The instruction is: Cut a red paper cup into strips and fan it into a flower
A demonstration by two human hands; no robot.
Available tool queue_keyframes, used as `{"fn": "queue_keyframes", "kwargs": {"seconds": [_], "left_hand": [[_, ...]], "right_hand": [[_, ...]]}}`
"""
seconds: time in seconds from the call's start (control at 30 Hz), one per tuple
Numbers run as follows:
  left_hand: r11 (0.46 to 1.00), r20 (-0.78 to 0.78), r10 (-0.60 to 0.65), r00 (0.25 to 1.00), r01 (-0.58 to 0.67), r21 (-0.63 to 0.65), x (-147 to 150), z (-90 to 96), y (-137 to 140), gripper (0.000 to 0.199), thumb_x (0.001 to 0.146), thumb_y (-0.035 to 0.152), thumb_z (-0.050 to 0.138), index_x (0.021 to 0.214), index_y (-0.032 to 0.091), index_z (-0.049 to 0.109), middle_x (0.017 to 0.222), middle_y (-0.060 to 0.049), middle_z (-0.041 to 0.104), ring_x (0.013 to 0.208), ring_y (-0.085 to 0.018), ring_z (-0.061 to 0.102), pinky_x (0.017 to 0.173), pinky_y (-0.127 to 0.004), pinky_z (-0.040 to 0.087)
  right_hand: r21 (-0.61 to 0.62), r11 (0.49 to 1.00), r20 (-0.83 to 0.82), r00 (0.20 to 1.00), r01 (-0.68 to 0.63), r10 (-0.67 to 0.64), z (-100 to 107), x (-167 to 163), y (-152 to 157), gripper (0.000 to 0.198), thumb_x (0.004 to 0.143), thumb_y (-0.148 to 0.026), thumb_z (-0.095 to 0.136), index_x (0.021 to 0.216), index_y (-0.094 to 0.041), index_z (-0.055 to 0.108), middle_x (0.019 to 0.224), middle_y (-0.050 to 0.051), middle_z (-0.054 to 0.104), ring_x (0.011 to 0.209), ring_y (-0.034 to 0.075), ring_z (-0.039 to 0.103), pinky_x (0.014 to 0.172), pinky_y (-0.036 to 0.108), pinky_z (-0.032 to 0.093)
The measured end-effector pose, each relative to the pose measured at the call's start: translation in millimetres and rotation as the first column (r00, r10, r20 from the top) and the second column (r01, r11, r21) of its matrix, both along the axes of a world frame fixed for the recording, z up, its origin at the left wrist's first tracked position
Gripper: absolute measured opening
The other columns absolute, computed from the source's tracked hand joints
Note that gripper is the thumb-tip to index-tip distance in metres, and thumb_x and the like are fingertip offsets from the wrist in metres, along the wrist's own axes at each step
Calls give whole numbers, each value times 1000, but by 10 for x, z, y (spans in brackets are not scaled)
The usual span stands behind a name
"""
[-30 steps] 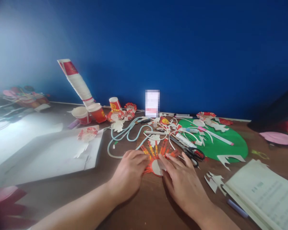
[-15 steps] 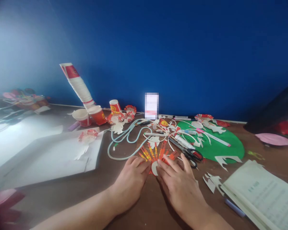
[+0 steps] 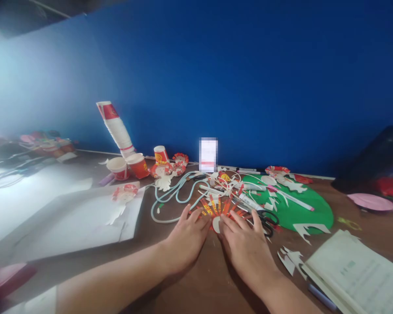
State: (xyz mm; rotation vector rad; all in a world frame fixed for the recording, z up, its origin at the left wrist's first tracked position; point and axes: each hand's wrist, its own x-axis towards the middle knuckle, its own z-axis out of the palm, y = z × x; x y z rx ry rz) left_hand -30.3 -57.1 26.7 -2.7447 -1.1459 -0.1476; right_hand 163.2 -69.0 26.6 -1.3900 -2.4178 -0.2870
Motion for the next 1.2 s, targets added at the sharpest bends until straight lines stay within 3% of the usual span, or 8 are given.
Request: {"fn": "queue_keyframes", "kwargs": {"seconds": [0.2,0.33,0.47,0.6,0.77,0.93,1.2], "left_hand": [[998,13,57,998,-57,-3,127,160,193,27,84,21,47,104,12,62,109,-12,62,114,-29,44,105,-54,26],[988,98,150,984,-145,-55,196,263,215,21,84,14,44,94,11,62,94,-11,63,96,-24,53,87,-39,43],[987,276,162,947,-154,-52,202,177,226,23,84,11,44,101,13,60,100,-9,63,95,-22,54,86,-34,45],[999,350,37,936,-39,-1,189,50,224,30,85,12,44,113,12,56,114,-9,60,103,-22,52,92,-35,43],[996,311,-90,946,92,9,235,-5,199,29,89,18,42,114,11,55,115,-9,59,104,-21,52,92,-32,44],[996,171,-90,981,88,16,264,-94,210,29,86,16,44,109,9,59,111,-11,60,103,-23,53,87,-34,46],[995,134,-103,986,103,7,245,-152,222,38,84,18,45,119,7,55,122,-13,57,111,-24,50,93,-34,43]], "right_hand": [[-28,999,-10,999,33,-33,71,-43,115,26,89,-21,50,109,-24,67,116,7,68,115,28,56,105,61,14],[38,999,-61,998,28,-25,21,50,91,27,90,-25,48,112,-26,65,118,6,68,113,25,58,107,56,16],[180,979,-117,990,95,-74,18,274,135,35,90,-23,45,123,-22,58,123,7,65,110,22,61,106,48,25],[270,948,-185,975,168,-120,79,375,178,36,90,-21,45,123,-17,59,119,9,67,103,22,64,103,43,32],[138,990,-132,991,19,0,100,213,76,35,88,-17,46,117,-25,63,118,3,68,107,20,62,109,48,20],[-24,999,-94,995,30,-32,-40,95,38,43,83,-12,46,119,-29,63,118,2,68,111,24,59,107,57,13],[-19,999,-59,998,33,-34,-123,83,37,46,79,-13,53,122,-28,61,124,2,64,126,26,45,110,56,9]]}}
